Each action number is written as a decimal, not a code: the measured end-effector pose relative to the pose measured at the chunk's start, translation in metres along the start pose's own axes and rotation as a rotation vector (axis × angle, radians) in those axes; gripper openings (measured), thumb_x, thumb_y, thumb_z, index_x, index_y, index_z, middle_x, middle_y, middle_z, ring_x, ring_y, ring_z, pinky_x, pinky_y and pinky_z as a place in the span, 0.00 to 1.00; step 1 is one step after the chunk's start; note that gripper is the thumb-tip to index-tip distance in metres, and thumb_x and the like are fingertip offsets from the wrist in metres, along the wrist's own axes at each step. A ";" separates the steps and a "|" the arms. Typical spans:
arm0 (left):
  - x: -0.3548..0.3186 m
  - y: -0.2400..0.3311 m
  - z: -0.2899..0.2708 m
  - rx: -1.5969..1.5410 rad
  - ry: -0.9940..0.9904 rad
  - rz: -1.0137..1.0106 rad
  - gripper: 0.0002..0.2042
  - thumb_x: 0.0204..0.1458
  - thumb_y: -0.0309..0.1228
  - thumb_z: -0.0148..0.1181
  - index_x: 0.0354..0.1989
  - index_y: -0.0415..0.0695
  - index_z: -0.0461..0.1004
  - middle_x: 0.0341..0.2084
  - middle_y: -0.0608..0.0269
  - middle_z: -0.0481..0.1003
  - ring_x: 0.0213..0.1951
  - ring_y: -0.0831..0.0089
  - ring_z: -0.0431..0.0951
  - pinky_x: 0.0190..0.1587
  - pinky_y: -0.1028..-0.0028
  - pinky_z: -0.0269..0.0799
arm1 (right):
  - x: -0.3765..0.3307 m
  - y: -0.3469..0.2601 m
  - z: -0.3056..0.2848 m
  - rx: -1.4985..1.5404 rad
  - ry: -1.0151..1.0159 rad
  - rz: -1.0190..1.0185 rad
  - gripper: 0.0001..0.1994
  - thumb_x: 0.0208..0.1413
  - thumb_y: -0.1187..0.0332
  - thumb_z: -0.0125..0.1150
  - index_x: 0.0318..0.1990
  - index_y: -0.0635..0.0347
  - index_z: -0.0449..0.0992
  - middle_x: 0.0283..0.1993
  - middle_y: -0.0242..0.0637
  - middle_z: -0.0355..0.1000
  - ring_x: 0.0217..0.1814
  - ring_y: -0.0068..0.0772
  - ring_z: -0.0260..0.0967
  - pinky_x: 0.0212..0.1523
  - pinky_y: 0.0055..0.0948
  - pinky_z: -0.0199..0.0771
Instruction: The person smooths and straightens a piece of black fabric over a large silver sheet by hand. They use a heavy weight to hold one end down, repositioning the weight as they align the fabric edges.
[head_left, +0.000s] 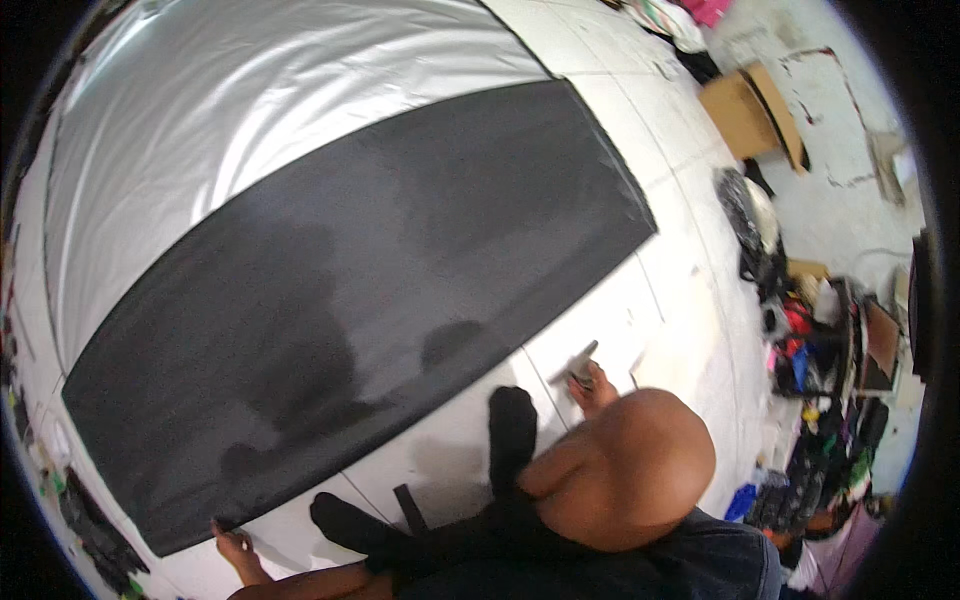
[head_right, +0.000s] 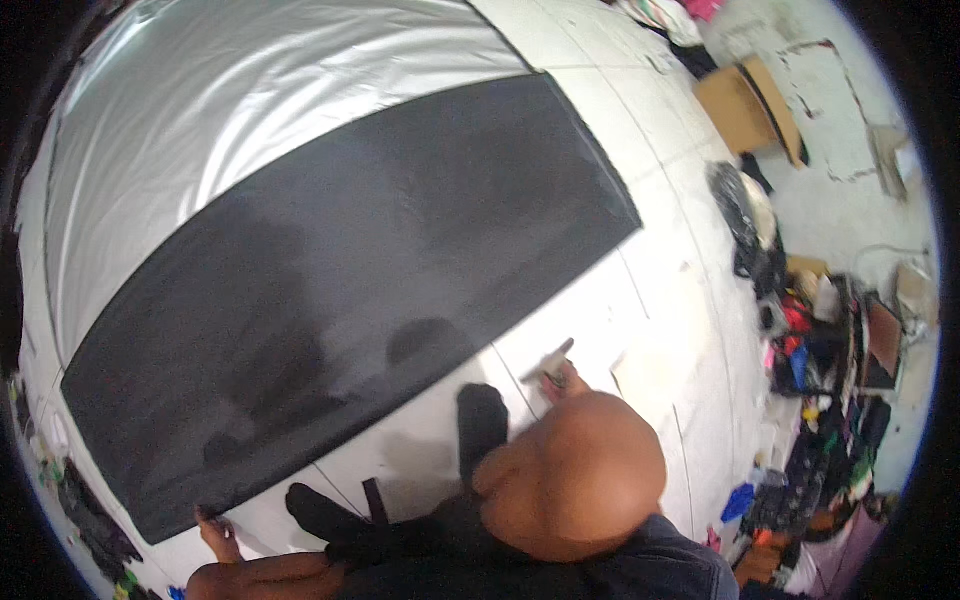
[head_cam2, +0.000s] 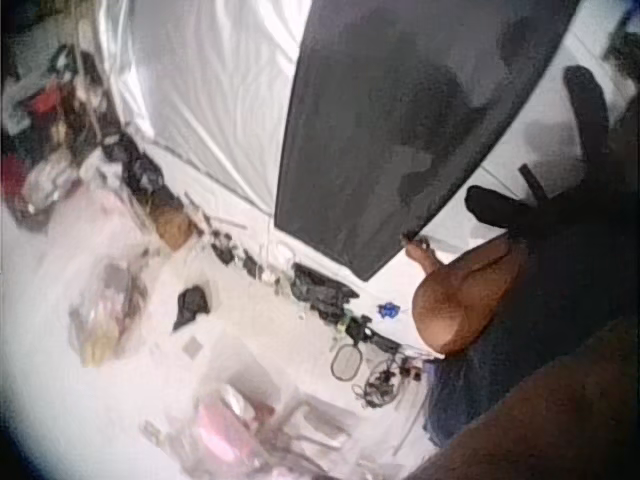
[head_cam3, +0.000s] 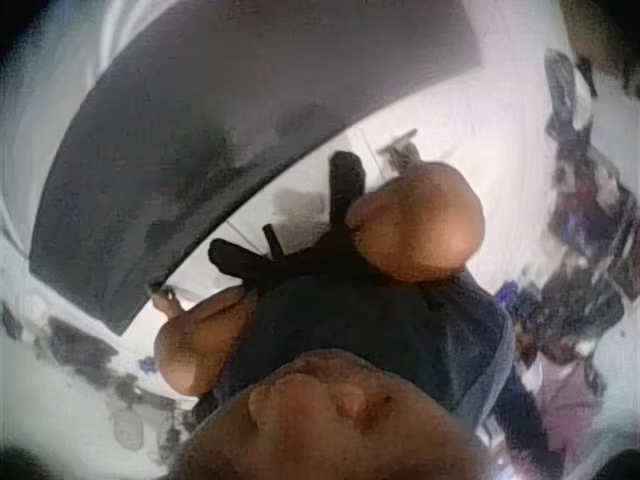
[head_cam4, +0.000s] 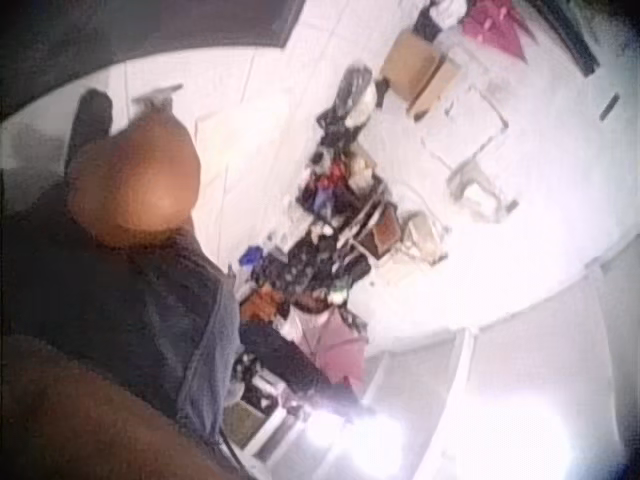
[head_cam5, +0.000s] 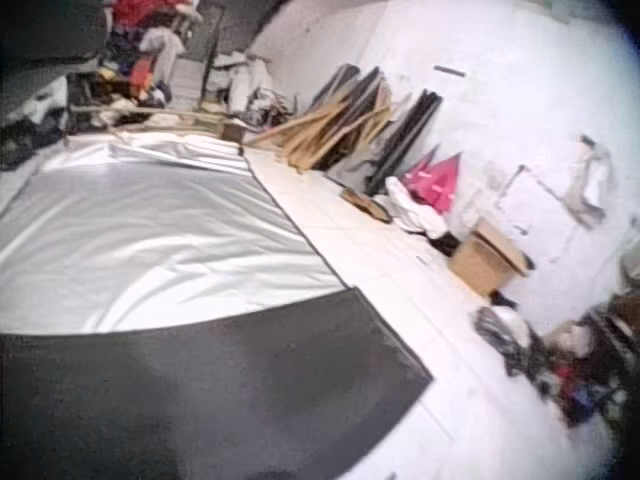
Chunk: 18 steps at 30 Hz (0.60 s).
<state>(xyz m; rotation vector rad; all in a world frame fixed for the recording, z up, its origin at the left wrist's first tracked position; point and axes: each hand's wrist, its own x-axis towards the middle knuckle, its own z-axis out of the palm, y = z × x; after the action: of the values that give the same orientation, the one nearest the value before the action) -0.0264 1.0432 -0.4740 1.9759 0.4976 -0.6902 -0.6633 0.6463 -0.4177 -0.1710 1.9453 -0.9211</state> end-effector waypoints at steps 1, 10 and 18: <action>-0.005 0.009 0.011 -0.109 0.048 -0.072 0.20 0.52 0.50 0.55 0.42 0.45 0.70 0.24 0.67 0.65 0.23 0.77 0.63 0.23 0.78 0.63 | 0.006 0.007 -0.007 0.076 -0.039 -0.018 0.20 0.58 0.57 0.55 0.49 0.65 0.68 0.41 0.44 0.70 0.38 0.32 0.71 0.40 0.26 0.75; 0.045 -0.009 -0.020 -0.663 -0.330 -0.001 0.20 0.55 0.38 0.57 0.50 0.36 0.68 0.45 0.53 0.73 0.46 0.68 0.73 0.49 0.71 0.71 | 0.016 -0.007 0.011 -0.177 -0.461 -0.048 0.17 0.58 0.57 0.56 0.39 0.65 0.74 0.32 0.37 0.73 0.32 0.24 0.71 0.37 0.21 0.73; 0.036 -0.009 0.013 -0.837 -0.255 -0.002 0.24 0.53 0.37 0.59 0.54 0.36 0.65 0.52 0.55 0.70 0.50 0.64 0.71 0.55 0.68 0.66 | 0.042 -0.026 0.032 -0.222 -0.695 -0.072 0.21 0.59 0.53 0.54 0.44 0.66 0.72 0.37 0.37 0.73 0.37 0.26 0.71 0.41 0.26 0.73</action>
<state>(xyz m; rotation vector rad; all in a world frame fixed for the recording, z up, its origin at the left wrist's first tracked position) -0.0077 1.0375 -0.5083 1.0891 0.5204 -0.5901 -0.6667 0.5911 -0.4382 -0.6088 1.3859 -0.5768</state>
